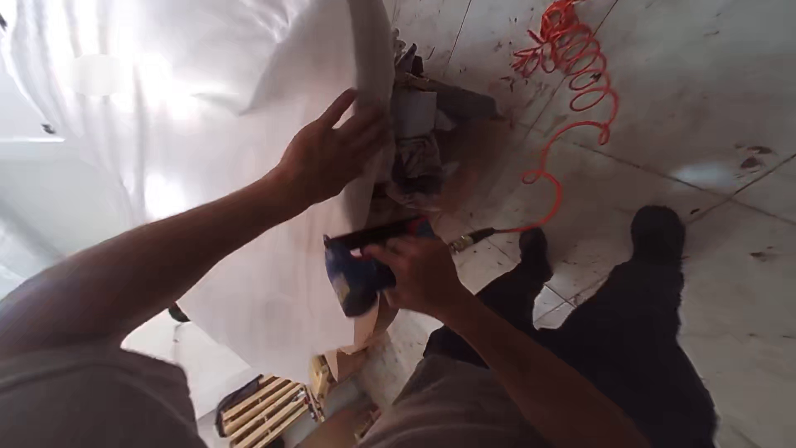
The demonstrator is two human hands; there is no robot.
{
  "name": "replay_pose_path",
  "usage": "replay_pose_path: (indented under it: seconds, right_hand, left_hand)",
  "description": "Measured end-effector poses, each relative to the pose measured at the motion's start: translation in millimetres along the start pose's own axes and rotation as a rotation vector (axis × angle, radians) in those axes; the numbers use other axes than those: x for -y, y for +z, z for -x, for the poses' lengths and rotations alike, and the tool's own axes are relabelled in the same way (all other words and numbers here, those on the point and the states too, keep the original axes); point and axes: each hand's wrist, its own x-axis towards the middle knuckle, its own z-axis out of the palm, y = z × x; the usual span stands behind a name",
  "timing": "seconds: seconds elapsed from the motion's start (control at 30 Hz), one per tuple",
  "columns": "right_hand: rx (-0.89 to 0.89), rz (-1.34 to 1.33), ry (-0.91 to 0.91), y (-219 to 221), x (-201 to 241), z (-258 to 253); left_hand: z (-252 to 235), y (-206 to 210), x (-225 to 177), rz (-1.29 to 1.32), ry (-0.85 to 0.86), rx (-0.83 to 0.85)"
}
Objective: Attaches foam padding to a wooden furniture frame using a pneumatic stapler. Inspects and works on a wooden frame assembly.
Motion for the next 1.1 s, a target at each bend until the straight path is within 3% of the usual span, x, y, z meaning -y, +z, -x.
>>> replay_pose_path:
  seconds: [0.13,0.2,0.3,0.53,0.9,1.1]
  right_hand:
    - [-0.090,-0.131,0.113,-3,-32,37]
    - [-0.098,-0.148,0.161,-6,-52,40]
    - [-0.125,-0.119,0.199,-6,-72,36]
    - [-0.234,-0.107,0.205,4,-104,10]
    - [-0.289,-0.101,0.175,19,-113,-2]
    - [-0.318,-0.084,0.162,1,-119,-23]
  left_hand:
    - [37,26,-10,-0.029,0.051,0.065]
    - [50,40,-15,0.034,0.088,-0.004]
    - [55,47,-30,0.048,0.117,-0.058]
    - [61,43,-52,-0.140,0.048,0.077]
    - [50,43,-60,-0.144,0.040,0.132]
    - [43,46,-60,-0.002,0.061,0.079]
